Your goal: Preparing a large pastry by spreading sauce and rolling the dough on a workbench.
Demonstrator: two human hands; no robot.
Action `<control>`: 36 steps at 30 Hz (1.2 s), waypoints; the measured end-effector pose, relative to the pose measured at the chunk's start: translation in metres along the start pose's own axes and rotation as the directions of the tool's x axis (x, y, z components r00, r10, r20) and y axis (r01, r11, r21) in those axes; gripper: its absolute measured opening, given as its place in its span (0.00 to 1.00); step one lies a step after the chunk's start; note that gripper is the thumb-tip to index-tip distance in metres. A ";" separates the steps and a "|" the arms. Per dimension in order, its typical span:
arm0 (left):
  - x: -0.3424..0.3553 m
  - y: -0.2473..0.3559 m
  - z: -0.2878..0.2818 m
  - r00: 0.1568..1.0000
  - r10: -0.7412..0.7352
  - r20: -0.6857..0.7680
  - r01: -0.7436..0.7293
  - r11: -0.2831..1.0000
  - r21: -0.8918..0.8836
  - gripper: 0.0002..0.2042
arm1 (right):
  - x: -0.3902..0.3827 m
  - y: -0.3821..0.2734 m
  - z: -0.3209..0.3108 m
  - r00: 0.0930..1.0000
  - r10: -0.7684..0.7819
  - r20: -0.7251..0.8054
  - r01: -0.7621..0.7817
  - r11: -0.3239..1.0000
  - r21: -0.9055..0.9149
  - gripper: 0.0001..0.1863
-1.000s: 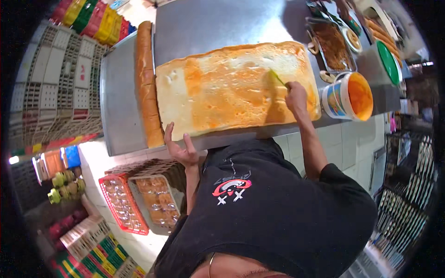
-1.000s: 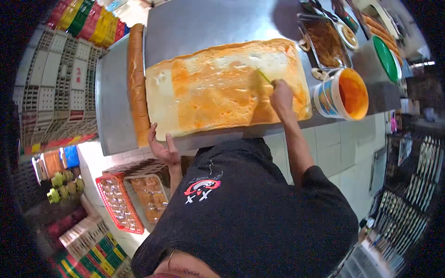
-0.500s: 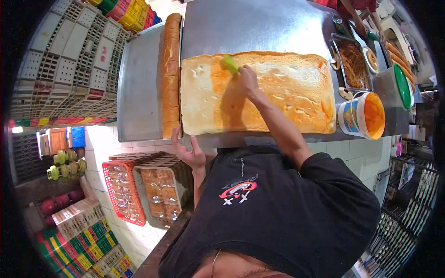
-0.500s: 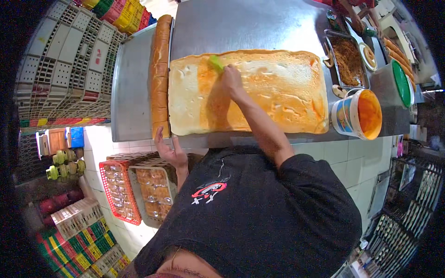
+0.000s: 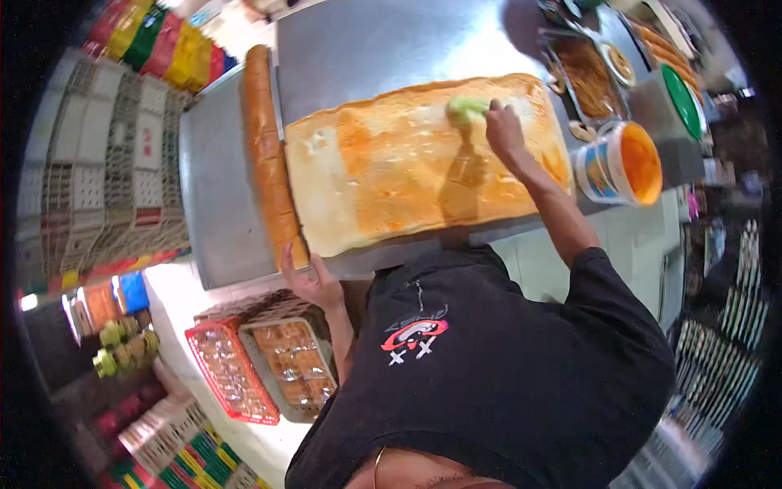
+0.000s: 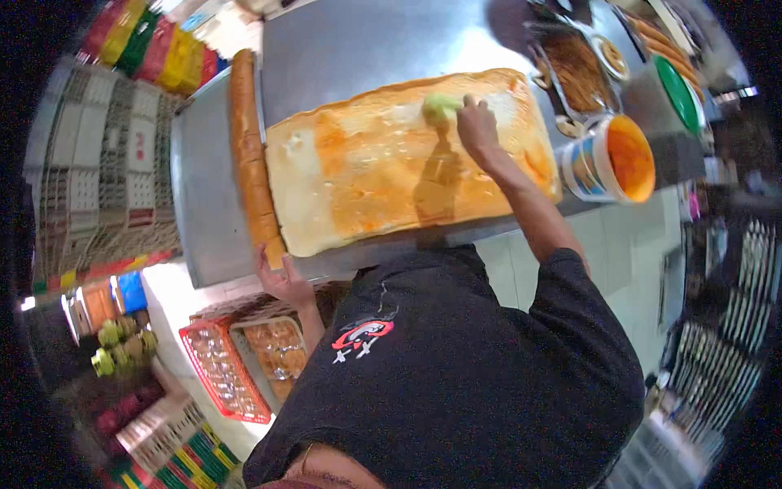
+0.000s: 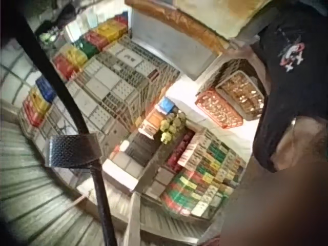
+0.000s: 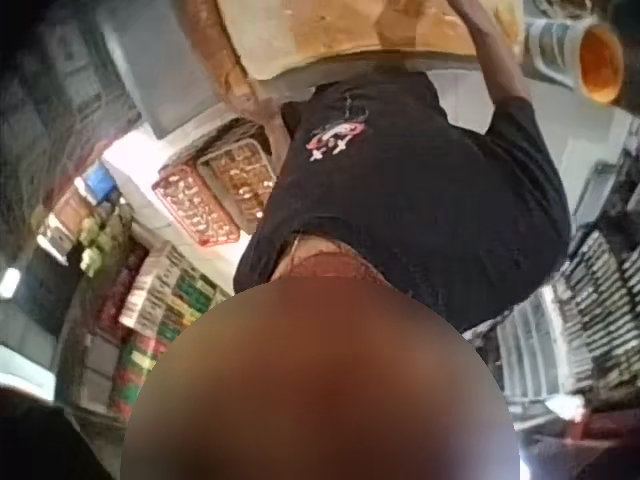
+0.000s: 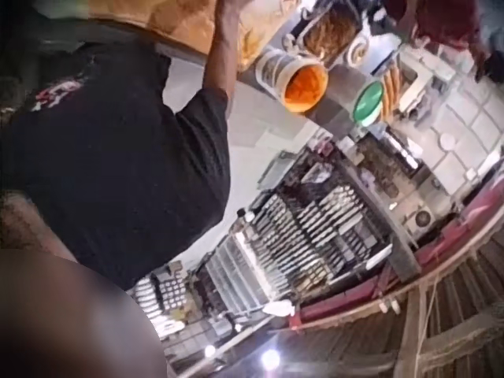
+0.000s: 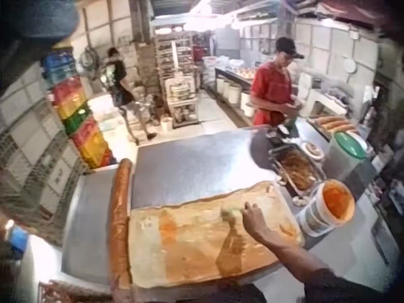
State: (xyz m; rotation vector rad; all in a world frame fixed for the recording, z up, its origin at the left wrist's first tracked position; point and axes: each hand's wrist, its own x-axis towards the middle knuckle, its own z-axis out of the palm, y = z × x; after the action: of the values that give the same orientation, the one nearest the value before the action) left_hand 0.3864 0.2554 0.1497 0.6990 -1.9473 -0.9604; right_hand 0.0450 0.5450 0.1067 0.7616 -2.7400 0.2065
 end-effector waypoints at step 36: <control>-0.051 0.117 0.179 0.939 0.055 0.340 0.015 0.980 -0.200 0.22 | -0.235 0.308 -0.158 0.536 0.647 0.542 -0.100 -0.589 0.802 0.17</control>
State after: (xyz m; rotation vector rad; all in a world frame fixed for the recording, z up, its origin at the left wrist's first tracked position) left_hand 0.2448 0.4228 0.1596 0.4137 -2.1113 -1.3163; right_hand 0.1132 0.9537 0.1648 -0.6845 -1.3695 2.7584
